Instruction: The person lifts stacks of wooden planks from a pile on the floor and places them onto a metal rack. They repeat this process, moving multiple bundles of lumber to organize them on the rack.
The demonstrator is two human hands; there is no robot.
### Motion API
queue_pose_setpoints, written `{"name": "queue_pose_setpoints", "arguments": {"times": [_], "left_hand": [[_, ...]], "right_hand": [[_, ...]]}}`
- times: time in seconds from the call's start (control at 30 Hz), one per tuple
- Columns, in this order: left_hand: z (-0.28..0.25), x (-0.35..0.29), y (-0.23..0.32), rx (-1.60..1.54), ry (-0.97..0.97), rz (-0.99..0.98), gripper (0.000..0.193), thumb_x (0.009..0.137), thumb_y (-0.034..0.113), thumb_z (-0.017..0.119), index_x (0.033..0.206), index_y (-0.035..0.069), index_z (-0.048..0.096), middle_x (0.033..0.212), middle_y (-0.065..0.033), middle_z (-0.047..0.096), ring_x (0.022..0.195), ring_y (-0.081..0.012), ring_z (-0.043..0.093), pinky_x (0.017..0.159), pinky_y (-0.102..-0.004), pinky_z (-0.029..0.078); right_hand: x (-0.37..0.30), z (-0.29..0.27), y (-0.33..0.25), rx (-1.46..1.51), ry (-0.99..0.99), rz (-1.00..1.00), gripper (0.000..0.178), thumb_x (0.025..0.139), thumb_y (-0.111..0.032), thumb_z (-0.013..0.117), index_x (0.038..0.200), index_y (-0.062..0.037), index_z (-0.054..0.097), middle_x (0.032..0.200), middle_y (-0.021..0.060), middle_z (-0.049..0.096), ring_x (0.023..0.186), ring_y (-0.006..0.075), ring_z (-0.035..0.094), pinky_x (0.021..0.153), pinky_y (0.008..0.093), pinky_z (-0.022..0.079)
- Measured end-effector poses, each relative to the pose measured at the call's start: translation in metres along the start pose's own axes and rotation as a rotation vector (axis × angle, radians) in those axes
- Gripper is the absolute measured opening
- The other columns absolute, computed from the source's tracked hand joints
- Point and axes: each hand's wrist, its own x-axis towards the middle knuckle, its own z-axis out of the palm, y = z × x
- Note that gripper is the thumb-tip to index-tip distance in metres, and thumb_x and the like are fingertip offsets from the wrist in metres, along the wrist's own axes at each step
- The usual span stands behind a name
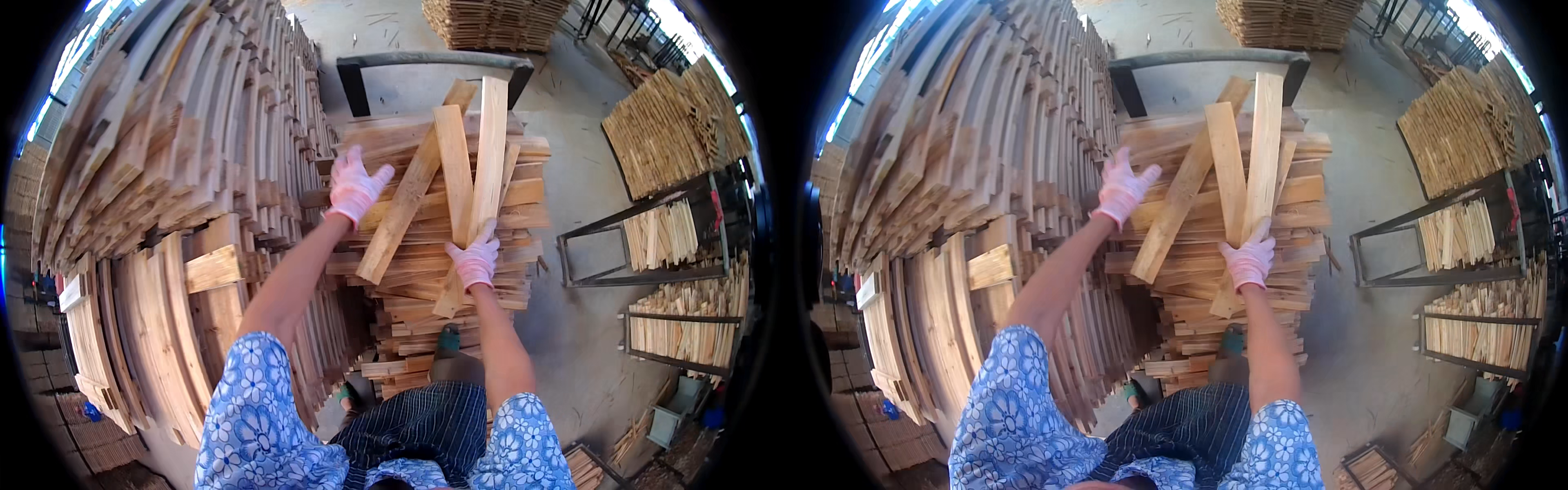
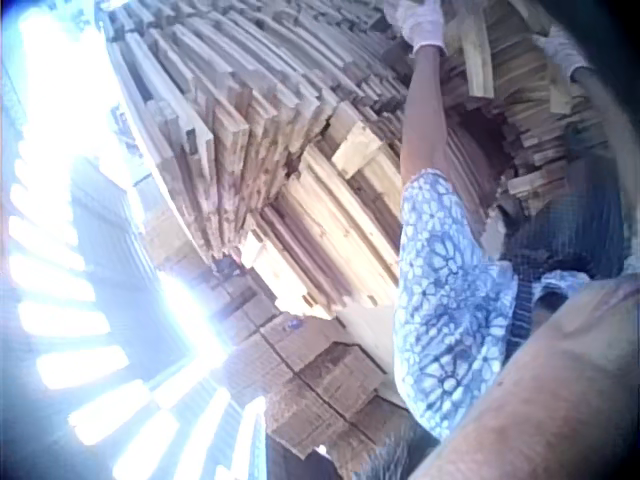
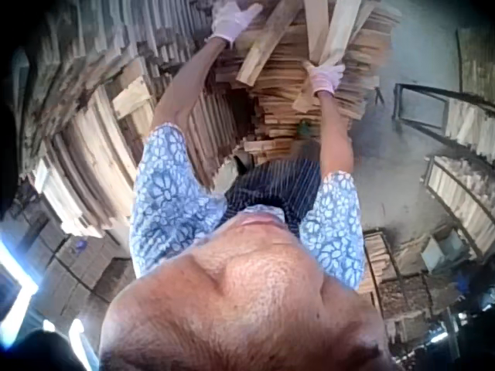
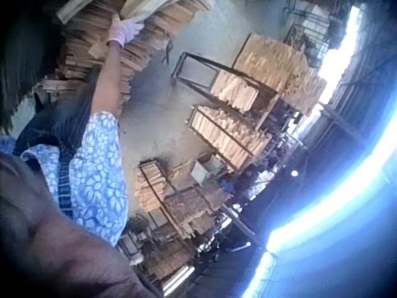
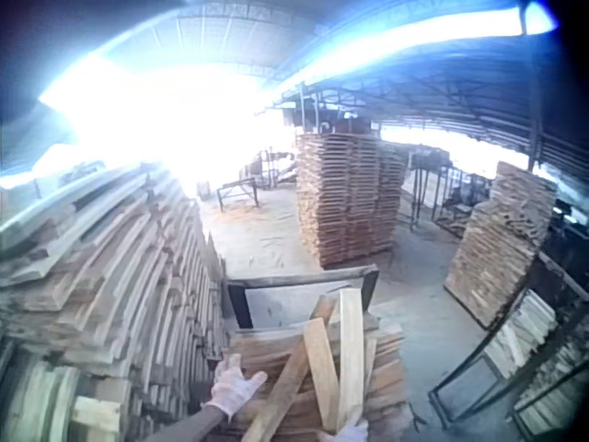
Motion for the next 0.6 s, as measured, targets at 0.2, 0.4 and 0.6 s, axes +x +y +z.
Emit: {"name": "queue_pose_setpoints", "arguments": {"times": [0.2, 0.4, 0.6], "left_hand": [[0.050, 0.060, -0.004, 0.411, -0.145, -0.074, 0.108, 0.079, 0.077, 0.070, 0.161, 0.018, 0.031, 0.165, -0.0297, 0.020, 0.152, -0.0535, 0.016, 0.119, -0.0647, 0.025], [0.098, -0.004, -0.005, 0.281, -0.022, -0.090, 0.110, 0.081, 0.069, 0.072, 0.162, 0.012, 0.024, 0.165, -0.0309, 0.018, 0.150, -0.0573, 0.015, 0.117, -0.0706, 0.024], [0.134, -0.057, 0.009, 0.528, -0.084, 0.024, 0.120, 0.074, 0.054, 0.084, 0.159, -0.002, 0.020, 0.162, -0.0303, 0.024, 0.147, -0.0584, 0.024, 0.115, -0.0728, 0.025]], "right_hand": [[0.010, 0.030, 0.024, 0.080, 0.021, 0.009, 0.127, 0.074, -0.039, 0.089, 0.166, -0.0130, 0.005, 0.132, 0.0292, 0.045, 0.121, 0.0481, 0.053, 0.103, 0.0529, 0.048], [0.016, 0.008, 0.036, 0.382, -0.108, -0.054, 0.118, 0.076, -0.027, 0.086, 0.166, -0.0093, 0.010, 0.144, 0.0318, 0.043, 0.131, 0.0481, 0.049, 0.111, 0.0477, 0.044], [0.001, 0.065, 0.000, 1.127, -0.003, 0.110, 0.119, 0.082, -0.028, 0.089, 0.164, -0.0023, 0.007, 0.150, 0.0212, 0.044, 0.131, 0.0280, 0.049, 0.111, 0.0373, 0.042]]}}
